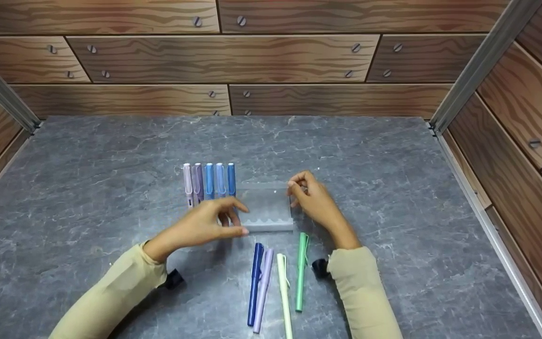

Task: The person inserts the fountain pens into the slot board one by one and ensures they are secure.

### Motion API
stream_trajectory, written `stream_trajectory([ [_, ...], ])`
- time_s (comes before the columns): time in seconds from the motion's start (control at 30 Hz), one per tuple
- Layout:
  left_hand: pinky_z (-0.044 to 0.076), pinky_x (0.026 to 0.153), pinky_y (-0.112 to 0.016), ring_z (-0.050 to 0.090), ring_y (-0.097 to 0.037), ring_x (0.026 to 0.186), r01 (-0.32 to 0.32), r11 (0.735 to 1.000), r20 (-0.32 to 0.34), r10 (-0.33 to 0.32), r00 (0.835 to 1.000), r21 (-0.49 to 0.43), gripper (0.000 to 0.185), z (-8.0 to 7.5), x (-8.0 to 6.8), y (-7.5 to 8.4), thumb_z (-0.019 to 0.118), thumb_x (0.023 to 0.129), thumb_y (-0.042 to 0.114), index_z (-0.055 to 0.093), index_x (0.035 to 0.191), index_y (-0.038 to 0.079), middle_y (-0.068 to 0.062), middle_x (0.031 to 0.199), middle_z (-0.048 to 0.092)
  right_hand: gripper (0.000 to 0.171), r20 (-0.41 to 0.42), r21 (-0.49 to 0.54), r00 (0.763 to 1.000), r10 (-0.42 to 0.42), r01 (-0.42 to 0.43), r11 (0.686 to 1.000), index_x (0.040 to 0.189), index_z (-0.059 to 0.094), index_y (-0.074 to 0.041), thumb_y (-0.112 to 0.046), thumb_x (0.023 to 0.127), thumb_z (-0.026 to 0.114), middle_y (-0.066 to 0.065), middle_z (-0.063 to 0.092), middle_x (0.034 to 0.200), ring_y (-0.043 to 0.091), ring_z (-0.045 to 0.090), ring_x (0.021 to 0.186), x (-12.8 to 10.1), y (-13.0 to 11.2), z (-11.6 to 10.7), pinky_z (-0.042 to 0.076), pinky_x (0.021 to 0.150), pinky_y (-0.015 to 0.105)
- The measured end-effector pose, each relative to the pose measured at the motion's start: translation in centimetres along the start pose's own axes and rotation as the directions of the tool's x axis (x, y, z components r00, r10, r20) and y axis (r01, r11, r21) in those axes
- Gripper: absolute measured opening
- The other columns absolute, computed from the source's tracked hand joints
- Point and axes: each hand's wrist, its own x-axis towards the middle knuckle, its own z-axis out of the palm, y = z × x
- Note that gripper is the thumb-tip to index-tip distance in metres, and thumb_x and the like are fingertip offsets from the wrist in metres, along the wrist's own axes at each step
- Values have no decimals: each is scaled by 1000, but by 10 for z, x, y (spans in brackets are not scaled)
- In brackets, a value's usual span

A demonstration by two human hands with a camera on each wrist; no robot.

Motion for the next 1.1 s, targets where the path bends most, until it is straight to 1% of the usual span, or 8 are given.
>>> stream_trajectory([
  [0.13,46,56,-23,58,-4,63,25,1000,64,-24,998,-6,44,5,0,4,72,83,46,65,117,20,8,85,70,31,7,21,1000,14,-14,1000,115,47,-2,-30,103,43,18,65,104,15,66,71,0,-1,0,49,57,27],
  [0.37,46,60,-24,59,-4,64,67,998,104,-69,992,23,46,16,2,7,72,82,49,64,117,22,10,80,71,30,7,33,1000,4,-4,999,115,45,0,-28,103,44,19,66,104,12,66,70,-2,-3,1,47,56,26],
  [0.57,45,57,-24,58,-5,59,89,995,149,-96,984,53,49,24,3,5,75,78,49,64,117,21,12,73,68,29,6,41,1000,-2,1,999,114,46,0,-27,103,44,19,66,103,13,67,70,-2,-3,1,48,55,26],
  [0.83,45,53,-23,57,-5,60,121,988,212,-139,967,95,51,33,4,-1,78,75,49,64,117,23,10,74,67,30,14,32,1000,-4,4,999,113,47,-1,-30,103,44,18,66,102,17,67,72,1,0,1,48,56,26],
  [0.97,45,54,-23,57,-5,61,116,986,226,-142,964,122,52,36,5,-2,77,75,50,63,117,23,9,74,66,27,11,36,1000,2,-2,999,113,47,-2,-27,103,43,17,66,102,17,66,71,0,0,1,48,56,26],
  [1.1,43,57,-24,54,-7,63,86,977,216,-128,968,195,53,38,6,-1,77,75,51,64,118,24,9,72,61,27,8,39,1000,2,-2,999,113,47,-1,-26,103,43,18,66,102,16,66,70,-1,0,1,48,55,25],
])
